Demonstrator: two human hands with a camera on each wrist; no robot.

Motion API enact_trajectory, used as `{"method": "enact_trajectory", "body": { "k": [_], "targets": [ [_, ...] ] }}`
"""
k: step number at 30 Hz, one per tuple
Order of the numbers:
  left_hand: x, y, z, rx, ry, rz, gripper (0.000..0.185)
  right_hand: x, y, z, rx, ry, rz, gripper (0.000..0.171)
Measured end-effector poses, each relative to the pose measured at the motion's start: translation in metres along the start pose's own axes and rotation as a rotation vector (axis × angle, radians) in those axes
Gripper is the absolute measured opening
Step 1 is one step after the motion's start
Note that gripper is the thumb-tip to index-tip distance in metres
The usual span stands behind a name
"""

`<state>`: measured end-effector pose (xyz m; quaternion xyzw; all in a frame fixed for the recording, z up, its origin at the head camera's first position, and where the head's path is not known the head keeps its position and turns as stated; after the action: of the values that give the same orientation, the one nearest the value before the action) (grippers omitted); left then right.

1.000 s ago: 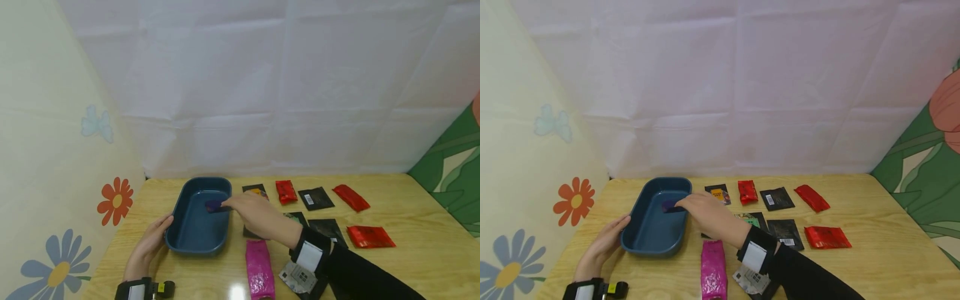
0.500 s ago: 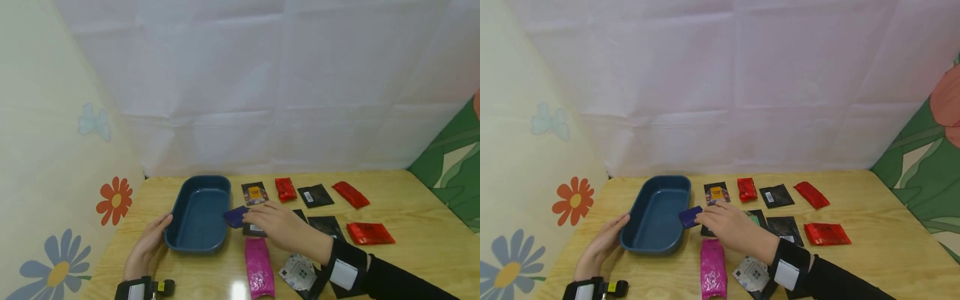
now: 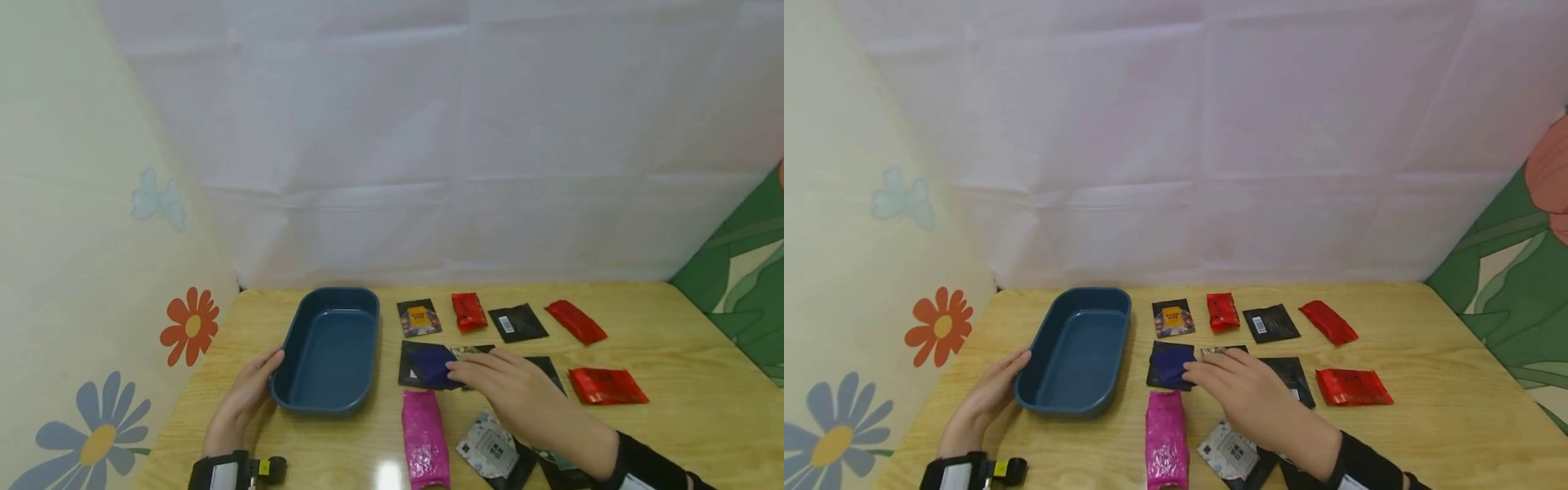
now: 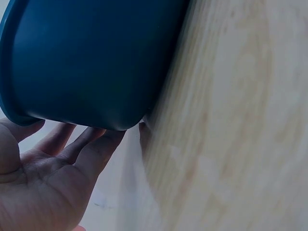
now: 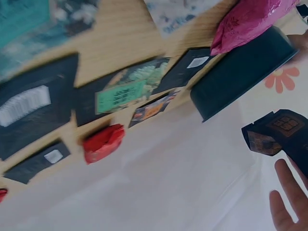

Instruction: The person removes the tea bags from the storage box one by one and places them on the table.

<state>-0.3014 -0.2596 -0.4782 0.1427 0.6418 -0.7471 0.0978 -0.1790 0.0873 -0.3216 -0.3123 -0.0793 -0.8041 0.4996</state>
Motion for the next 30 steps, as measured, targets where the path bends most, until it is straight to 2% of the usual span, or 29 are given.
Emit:
{"method": "enact_trajectory", "body": {
  "k": [4,7,11,12,14,19,21,23,25,30],
  "targets": [
    [0.0,-0.001,0.001,0.006,-0.002,-0.01,0.063,-0.016,-0.001,0.008,-0.03,-0.036,-0.03,0.053],
    [0.0,0.0,0.001,0.004,-0.009,-0.009,0.06,-0.028,-0.002,0.012,-0.043,-0.021,-0.047,0.054],
    [0.0,0.0,-0.001,-0.001,-0.009,-0.008,0.06,-0.047,-0.005,0.015,-0.04,0.081,-0.08,0.057],
    [0.0,0.0,-0.001,-0.004,-0.006,-0.011,0.061,-0.053,-0.006,0.015,-0.03,0.115,-0.086,0.049],
    [0.0,-0.002,-0.003,-0.006,-0.004,-0.014,0.062,-0.063,-0.007,0.017,-0.038,0.165,-0.091,0.051],
    [0.0,-0.003,-0.002,-0.021,-0.008,-0.006,0.06,-0.083,-0.006,0.026,-0.054,0.194,-0.077,0.055],
    [0.0,-0.003,-0.002,-0.021,-0.008,0.0,0.06,-0.092,-0.006,0.027,-0.043,0.227,-0.101,0.044],
    [-0.001,-0.002,-0.001,-0.018,-0.006,0.002,0.061,-0.1,-0.008,0.026,-0.031,0.283,-0.144,0.053],
    [-0.001,-0.001,0.0,-0.015,-0.005,0.003,0.061,-0.107,-0.009,0.024,-0.035,0.333,-0.184,0.073],
    [-0.003,0.0,0.001,-0.013,-0.008,0.002,0.062,-0.123,-0.011,0.024,-0.087,0.374,-0.219,0.08]
  ]
}}
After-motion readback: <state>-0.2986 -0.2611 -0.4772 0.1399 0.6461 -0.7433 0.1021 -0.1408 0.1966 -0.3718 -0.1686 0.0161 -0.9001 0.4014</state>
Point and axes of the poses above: each hand's wrist, its own x-axis towards the middle knuckle, its own z-axis out of the back of the hand, y = z × x, the point moved 10 cm from there along x, towards the middle knuckle, and after that the axes turned 5 degrees about z, right-handed, at the moved point
